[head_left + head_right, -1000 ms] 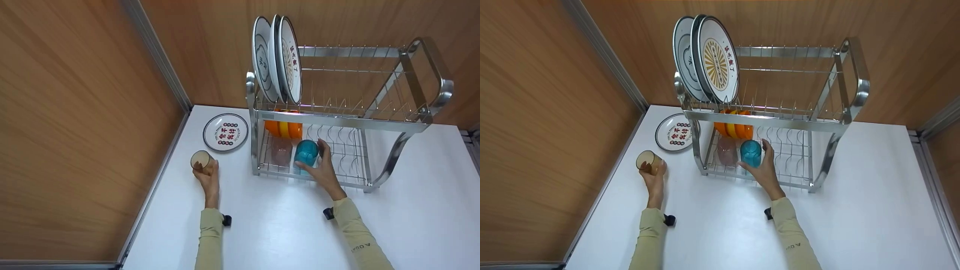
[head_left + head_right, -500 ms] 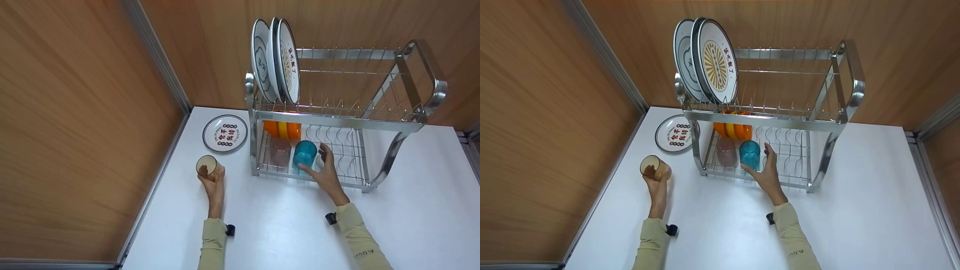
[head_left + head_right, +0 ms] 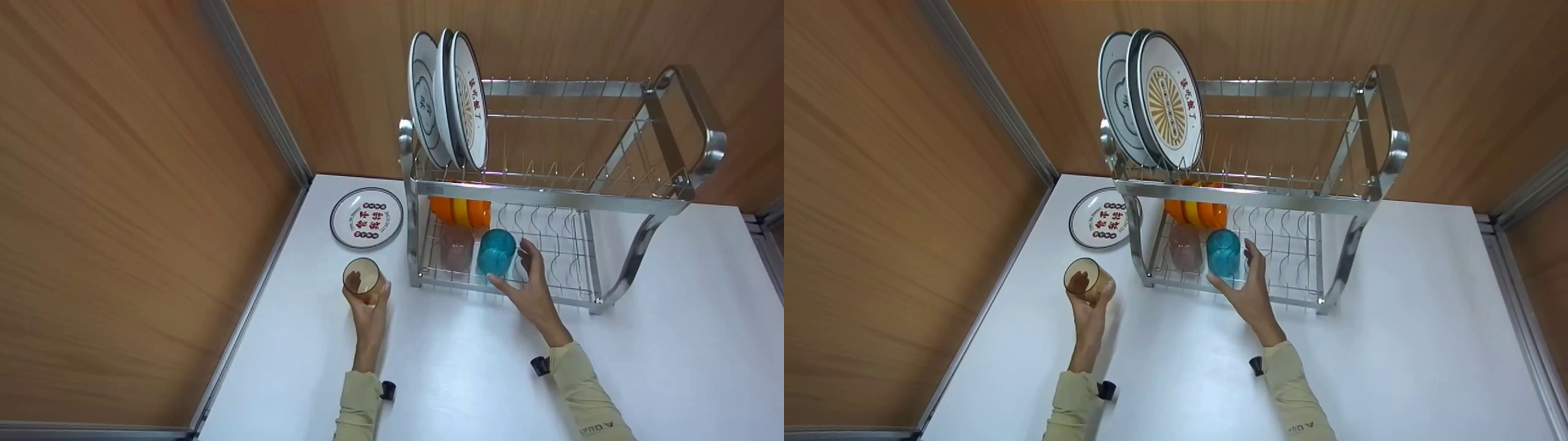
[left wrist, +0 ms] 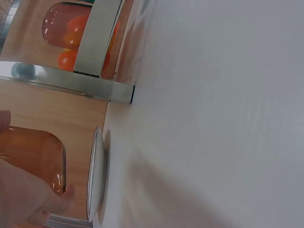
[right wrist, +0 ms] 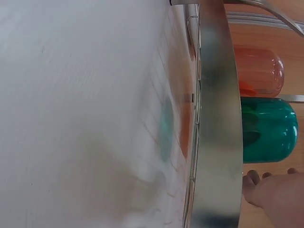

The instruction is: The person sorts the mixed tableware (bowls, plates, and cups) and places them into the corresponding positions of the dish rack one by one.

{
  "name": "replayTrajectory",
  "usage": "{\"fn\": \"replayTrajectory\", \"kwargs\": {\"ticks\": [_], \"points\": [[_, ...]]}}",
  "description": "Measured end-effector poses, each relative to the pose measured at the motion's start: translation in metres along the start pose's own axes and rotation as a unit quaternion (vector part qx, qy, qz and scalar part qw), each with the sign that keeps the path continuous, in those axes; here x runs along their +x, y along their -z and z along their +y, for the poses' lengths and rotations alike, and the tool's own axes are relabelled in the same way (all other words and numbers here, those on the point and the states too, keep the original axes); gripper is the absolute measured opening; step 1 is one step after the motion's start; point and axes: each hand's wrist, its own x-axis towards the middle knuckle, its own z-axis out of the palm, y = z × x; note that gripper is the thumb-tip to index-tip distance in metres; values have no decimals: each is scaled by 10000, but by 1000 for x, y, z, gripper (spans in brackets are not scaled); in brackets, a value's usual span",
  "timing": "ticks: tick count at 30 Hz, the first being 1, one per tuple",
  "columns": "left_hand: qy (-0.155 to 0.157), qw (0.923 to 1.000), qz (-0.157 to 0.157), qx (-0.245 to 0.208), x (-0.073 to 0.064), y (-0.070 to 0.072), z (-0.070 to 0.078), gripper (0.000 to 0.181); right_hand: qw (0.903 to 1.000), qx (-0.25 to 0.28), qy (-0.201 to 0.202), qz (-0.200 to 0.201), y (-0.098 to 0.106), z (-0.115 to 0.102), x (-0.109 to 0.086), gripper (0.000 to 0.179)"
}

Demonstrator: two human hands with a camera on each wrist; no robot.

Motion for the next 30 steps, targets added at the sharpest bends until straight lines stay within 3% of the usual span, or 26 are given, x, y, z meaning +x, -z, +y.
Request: {"fn": "replayTrajectory", "kwargs": {"ticks": [9,15,23,30], "points": [[-306,9987,-337,242,-19,-14,2,77,9999,145,5,-25,-5,-7,-14,95],[-534,9954,-776,198,-33,-24,7,78,9999,41,143,80,-8,-14,-21,96],[-695,9892,-1049,753,-53,-41,14,82,9981,-79,601,106,-12,-21,-30,90],[-820,9815,-1380,1040,-70,-55,13,85,9975,-112,692,-20,-17,-28,-37,83]]}}
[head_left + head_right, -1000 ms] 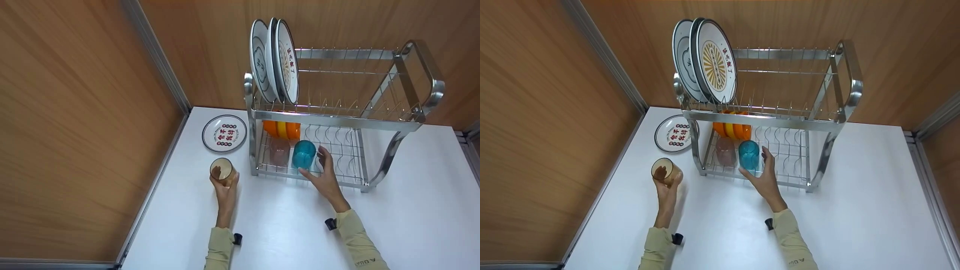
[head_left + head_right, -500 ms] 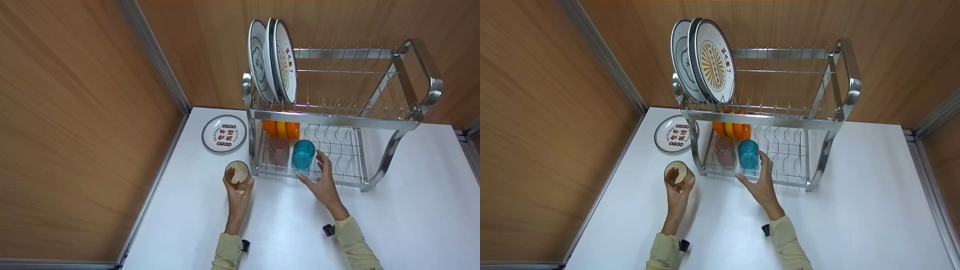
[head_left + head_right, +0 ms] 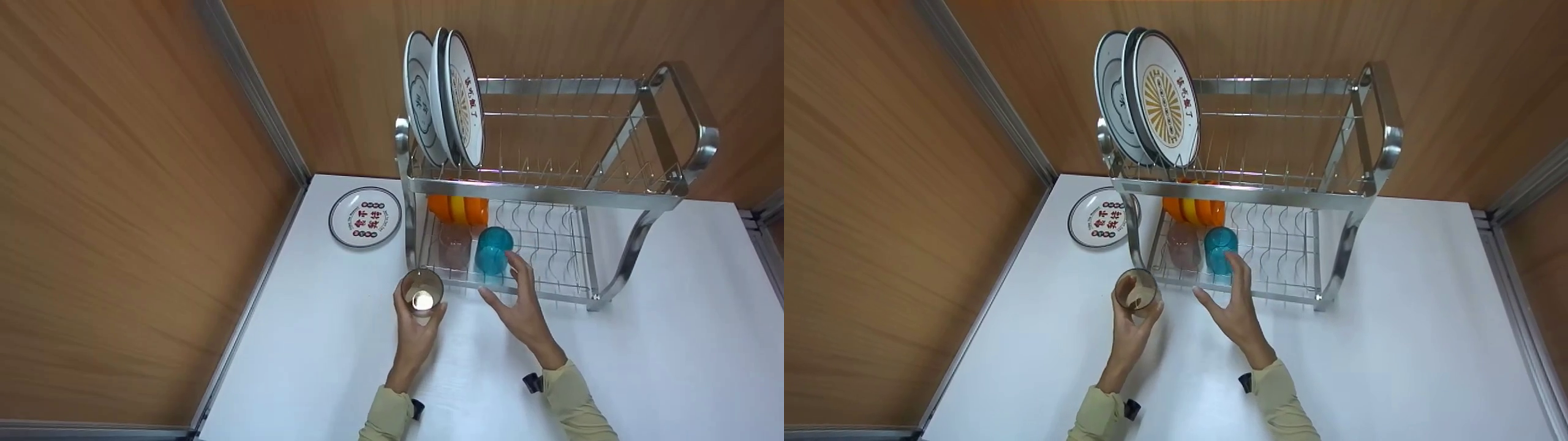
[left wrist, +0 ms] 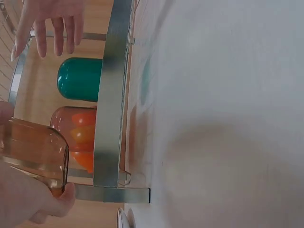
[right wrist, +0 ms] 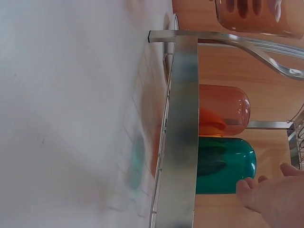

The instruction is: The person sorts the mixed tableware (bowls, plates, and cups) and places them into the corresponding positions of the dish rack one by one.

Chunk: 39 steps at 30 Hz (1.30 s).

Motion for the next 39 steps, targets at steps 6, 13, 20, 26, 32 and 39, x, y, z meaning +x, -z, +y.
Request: {"fn": "replayTrajectory", "kwargs": {"ticks": [6,13,20,26,32,39], "points": [[-152,9996,-239,85,-6,-12,4,85,9998,150,55,-154,-5,-14,-4,79],[-391,9976,-557,141,-10,-21,8,85,9990,243,106,-370,-10,-15,-7,71],[-717,9939,-785,305,-12,-27,10,85,9943,660,199,-816,-15,-20,-11,60],[-981,9890,-1003,475,-13,-32,8,83,9852,1169,306,-1212,-18,-21,-12,55],[-1106,9844,-1371,-9,-14,-35,4,82,9811,1183,413,-1478,-16,-20,-15,63],[-1075,9830,-1389,532,-16,-33,10,84,9836,1078,474,-1368,-11,-19,-20,88]]}}
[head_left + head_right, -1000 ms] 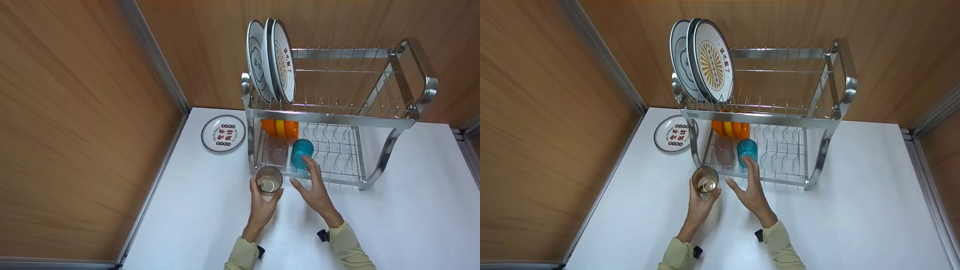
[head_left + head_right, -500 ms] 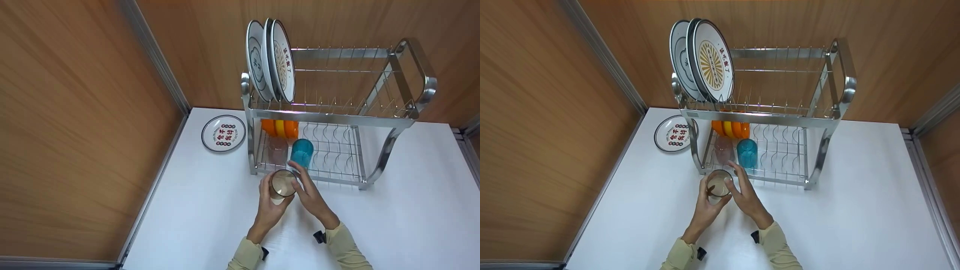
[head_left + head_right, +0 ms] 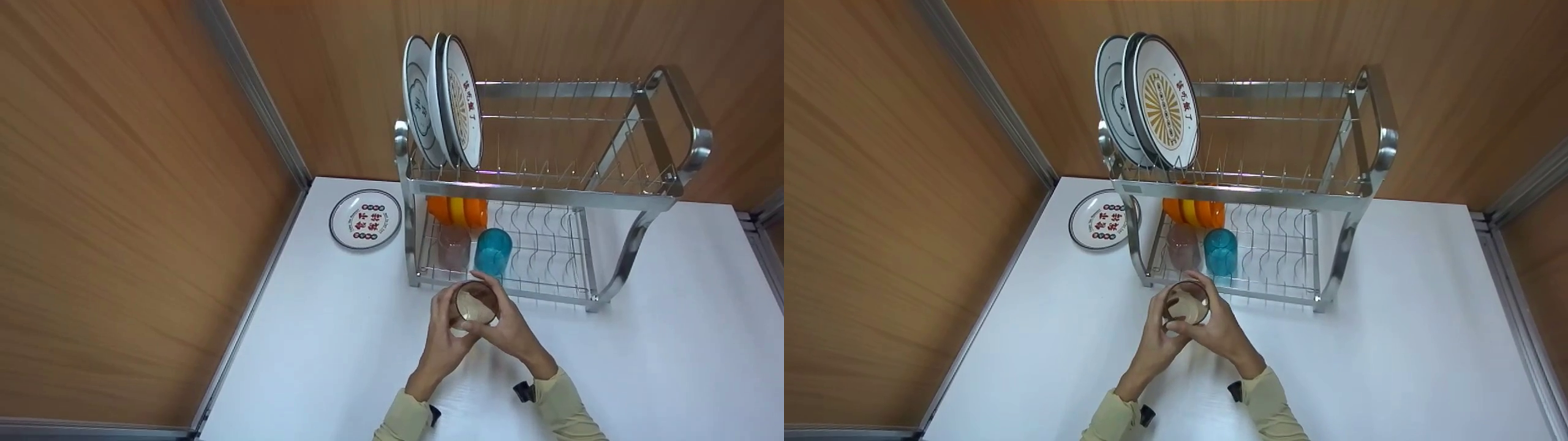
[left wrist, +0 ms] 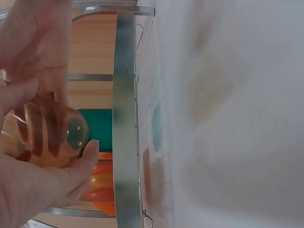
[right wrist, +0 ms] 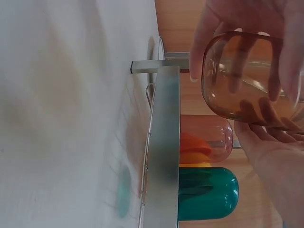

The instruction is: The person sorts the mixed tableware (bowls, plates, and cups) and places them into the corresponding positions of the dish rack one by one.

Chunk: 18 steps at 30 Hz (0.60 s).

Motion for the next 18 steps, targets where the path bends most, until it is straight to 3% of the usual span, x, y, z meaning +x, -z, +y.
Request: {"fn": "replayTrajectory", "kwargs": {"ticks": [7,11,18], "points": [[105,9939,66,1093,1,0,10,91,9989,-376,149,227,0,-5,1,88],[69,9914,85,1304,3,0,14,95,9980,-414,305,366,-1,-11,3,81],[135,9922,46,1242,6,5,16,93,9962,-315,647,497,4,-35,3,72]]}}
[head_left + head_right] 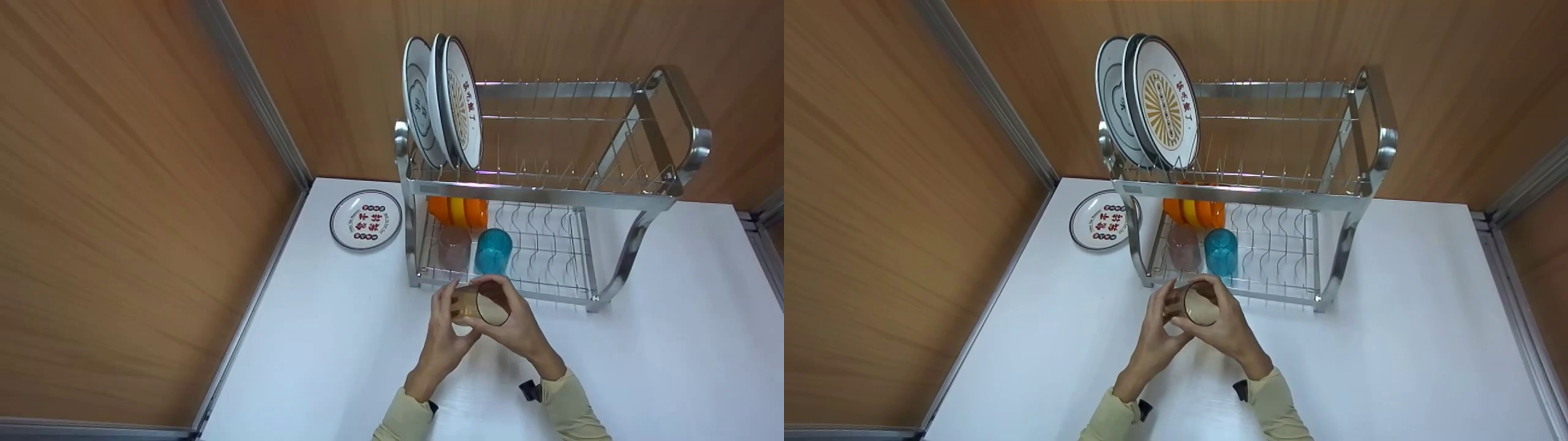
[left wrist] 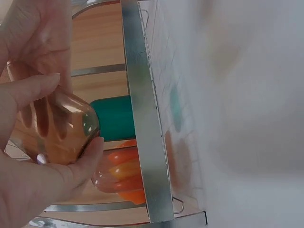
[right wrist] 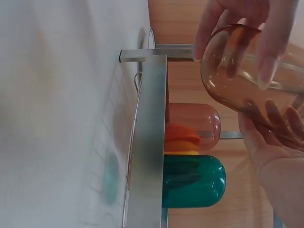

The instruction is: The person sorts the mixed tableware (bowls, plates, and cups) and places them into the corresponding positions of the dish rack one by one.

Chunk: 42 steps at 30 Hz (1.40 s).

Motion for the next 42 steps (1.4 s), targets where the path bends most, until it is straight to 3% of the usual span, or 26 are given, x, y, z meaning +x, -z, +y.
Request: {"fn": "replayTrajectory", "kwargs": {"ticks": [3,8,14,21,27,34,42], "points": [[-45,10000,-40,32,0,3,-2,91,10000,21,-12,21,4,6,-2,72],[-373,9993,-26,-39,2,8,-5,86,9997,228,-28,20,13,22,-6,72],[-826,9960,-56,-327,6,15,-8,81,9980,596,-180,-123,26,25,-11,68],[-807,9826,-649,-1544,9,24,-9,80,9936,874,-297,-646,40,27,-16,62],[-707,9686,-794,-2247,17,26,-2,80,9896,729,-317,-1197,47,28,-21,70],[-697,9701,-859,-2158,23,26,12,77,9879,630,-480,-1337,46,25,-25,79],[-1359,9742,-761,-1632,25,34,40,61,9908,324,-530,-1202,45,24,-24,84]]}}
